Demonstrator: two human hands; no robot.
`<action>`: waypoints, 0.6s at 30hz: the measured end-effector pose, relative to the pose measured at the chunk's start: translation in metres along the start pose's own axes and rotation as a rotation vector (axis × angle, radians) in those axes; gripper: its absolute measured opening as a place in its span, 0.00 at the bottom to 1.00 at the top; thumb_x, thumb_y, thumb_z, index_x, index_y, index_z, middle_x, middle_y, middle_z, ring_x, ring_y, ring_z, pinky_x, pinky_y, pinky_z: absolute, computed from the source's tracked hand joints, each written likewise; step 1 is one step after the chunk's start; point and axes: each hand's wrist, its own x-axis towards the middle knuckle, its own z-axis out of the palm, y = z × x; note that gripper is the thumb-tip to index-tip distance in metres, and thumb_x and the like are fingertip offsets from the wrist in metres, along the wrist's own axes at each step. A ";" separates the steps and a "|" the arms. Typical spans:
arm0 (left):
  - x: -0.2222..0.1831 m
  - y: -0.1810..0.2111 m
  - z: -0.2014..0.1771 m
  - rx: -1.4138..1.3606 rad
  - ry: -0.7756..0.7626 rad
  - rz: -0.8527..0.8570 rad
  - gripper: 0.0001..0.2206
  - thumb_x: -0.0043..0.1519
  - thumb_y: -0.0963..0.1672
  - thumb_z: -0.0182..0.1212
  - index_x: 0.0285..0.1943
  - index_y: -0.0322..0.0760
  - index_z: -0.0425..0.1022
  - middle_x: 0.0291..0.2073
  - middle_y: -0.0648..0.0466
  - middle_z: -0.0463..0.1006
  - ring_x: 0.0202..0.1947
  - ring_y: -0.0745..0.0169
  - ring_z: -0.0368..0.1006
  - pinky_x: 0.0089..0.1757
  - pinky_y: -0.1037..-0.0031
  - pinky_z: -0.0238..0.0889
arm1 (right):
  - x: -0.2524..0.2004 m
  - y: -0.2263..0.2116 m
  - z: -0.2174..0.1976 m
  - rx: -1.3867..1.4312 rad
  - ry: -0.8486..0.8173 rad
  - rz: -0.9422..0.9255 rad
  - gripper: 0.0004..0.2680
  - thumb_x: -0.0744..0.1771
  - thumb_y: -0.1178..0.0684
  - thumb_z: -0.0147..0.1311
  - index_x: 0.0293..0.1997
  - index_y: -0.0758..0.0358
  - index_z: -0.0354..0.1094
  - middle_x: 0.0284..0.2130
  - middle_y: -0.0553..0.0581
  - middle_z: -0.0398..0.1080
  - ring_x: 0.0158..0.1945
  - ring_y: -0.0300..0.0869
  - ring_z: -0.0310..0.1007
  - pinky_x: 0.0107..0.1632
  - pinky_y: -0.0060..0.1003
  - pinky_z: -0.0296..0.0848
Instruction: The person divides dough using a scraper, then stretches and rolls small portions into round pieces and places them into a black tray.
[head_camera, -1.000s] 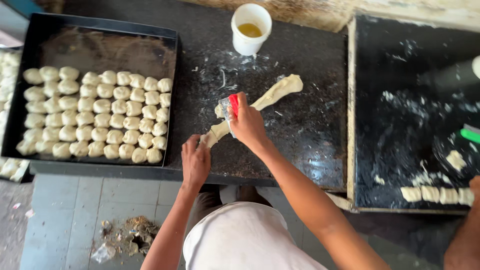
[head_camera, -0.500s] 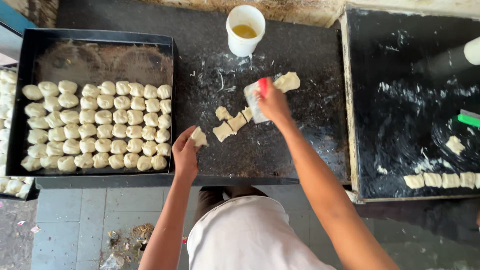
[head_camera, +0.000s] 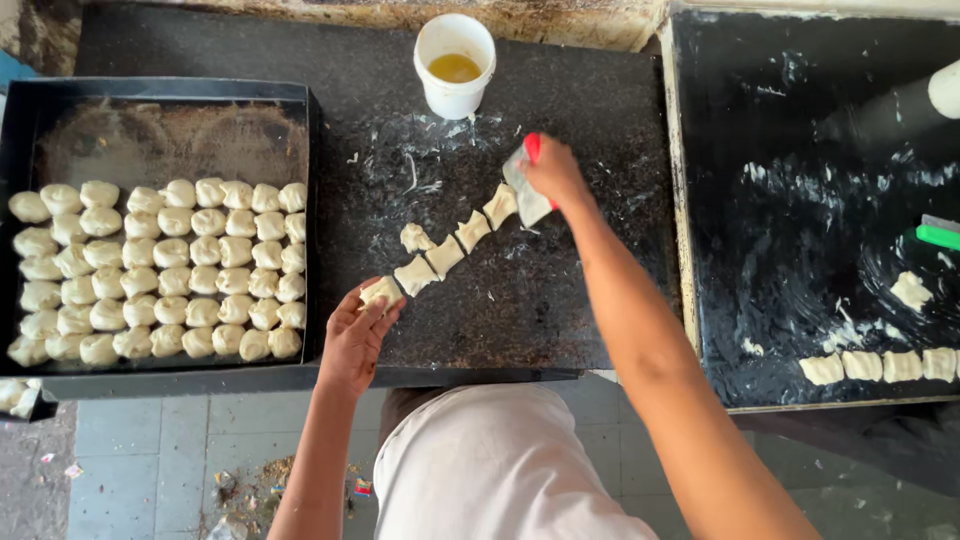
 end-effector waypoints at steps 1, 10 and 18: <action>-0.003 0.002 0.002 0.024 -0.001 -0.001 0.20 0.65 0.39 0.59 0.66 0.27 0.67 0.52 0.45 0.79 0.55 0.51 0.75 0.52 0.69 0.70 | -0.002 0.008 0.001 -0.014 0.066 0.027 0.13 0.66 0.48 0.64 0.49 0.62 0.67 0.39 0.70 0.77 0.46 0.65 0.77 0.45 0.57 0.75; 0.003 0.015 0.020 -0.043 -0.041 0.071 0.21 0.66 0.41 0.56 0.70 0.30 0.66 0.60 0.48 0.75 0.60 0.58 0.72 0.59 0.64 0.64 | 0.021 0.081 -0.043 0.113 0.163 0.186 0.11 0.65 0.50 0.62 0.45 0.65 0.72 0.40 0.68 0.77 0.47 0.57 0.79 0.47 0.48 0.74; -0.007 0.029 0.012 -0.152 -0.028 0.123 0.19 0.69 0.38 0.52 0.70 0.24 0.64 0.62 0.43 0.73 0.62 0.54 0.71 0.64 0.63 0.63 | -0.111 0.017 -0.014 -0.217 0.544 -0.121 0.26 0.65 0.47 0.68 0.63 0.78 0.61 0.55 0.74 0.67 0.57 0.64 0.66 0.56 0.61 0.66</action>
